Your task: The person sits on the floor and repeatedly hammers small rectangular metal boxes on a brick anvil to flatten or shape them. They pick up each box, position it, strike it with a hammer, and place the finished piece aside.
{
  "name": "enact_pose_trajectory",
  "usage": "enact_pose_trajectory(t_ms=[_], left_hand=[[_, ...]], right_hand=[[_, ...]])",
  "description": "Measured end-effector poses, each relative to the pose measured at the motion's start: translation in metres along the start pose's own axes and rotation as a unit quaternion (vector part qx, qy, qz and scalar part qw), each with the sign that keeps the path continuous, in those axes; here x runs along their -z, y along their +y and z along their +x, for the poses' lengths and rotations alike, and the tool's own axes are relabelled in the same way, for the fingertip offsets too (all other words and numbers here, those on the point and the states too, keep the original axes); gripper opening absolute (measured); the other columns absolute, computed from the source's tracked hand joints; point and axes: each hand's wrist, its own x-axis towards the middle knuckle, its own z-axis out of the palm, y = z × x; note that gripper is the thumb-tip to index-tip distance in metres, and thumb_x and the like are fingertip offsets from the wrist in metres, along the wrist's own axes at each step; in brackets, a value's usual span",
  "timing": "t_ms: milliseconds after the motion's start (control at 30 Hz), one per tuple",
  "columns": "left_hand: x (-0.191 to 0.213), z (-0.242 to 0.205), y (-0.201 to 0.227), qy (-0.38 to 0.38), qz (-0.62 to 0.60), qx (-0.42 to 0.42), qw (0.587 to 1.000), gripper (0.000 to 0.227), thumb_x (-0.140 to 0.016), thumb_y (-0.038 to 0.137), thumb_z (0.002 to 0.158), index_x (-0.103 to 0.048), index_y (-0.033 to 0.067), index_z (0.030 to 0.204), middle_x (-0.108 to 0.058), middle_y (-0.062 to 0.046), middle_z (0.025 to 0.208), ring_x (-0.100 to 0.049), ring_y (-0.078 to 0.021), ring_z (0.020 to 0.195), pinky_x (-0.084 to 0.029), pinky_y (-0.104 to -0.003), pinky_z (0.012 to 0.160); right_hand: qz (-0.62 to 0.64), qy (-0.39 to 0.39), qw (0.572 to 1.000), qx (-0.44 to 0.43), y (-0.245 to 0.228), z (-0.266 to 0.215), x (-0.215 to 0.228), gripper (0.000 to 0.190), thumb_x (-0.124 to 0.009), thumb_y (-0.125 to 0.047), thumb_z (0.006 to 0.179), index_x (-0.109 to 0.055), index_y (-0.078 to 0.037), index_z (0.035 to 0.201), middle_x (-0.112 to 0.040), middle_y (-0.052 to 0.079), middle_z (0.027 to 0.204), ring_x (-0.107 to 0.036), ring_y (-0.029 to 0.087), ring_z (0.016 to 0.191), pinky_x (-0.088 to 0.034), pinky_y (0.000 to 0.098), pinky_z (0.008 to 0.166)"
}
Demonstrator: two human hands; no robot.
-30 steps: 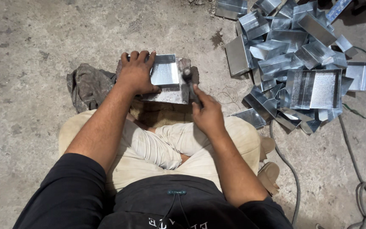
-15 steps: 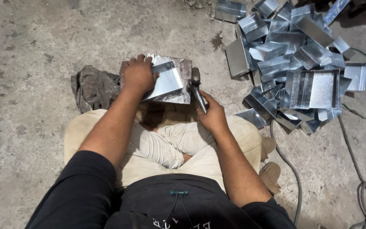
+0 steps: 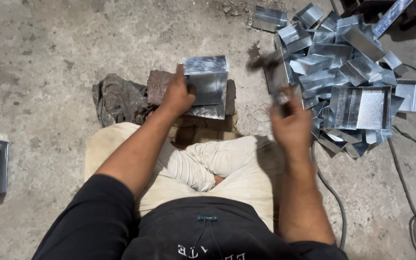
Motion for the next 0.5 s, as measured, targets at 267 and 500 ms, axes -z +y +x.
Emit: enact_pose_trajectory(t_ms=[267, 500], left_hand=[[-0.026, -0.001, -0.012, -0.036, 0.031, -0.030, 0.998, 0.052, -0.063, 0.009, 0.089, -0.038, 0.0055, 0.134, -0.066, -0.029, 0.103, -0.065, -0.0513, 0.094, -0.051, -0.060, 0.078], [-0.022, -0.002, -0.005, -0.050, 0.027, -0.012, 0.998, 0.050, -0.062, 0.009, 0.090, -0.038, 0.0088, 0.135, -0.068, -0.026, 0.105, -0.068, -0.0480, 0.093, -0.055, -0.056, 0.079]], right_hand=[[0.350, 0.228, 0.810, 0.412, -0.087, 0.041, 0.013, 0.038, -0.068, -0.009, 0.111, -0.048, -0.020, 0.142, -0.068, 0.006, 0.095, -0.058, 0.010, 0.058, -0.048, 0.0249, 0.050], [-0.110, -0.161, 0.957, 0.216, -0.099, 0.032, -0.038, 0.046, -0.076, -0.006, 0.092, -0.070, -0.013, 0.136, -0.076, 0.015, 0.104, -0.073, 0.020, 0.082, -0.057, 0.0324, 0.077]])
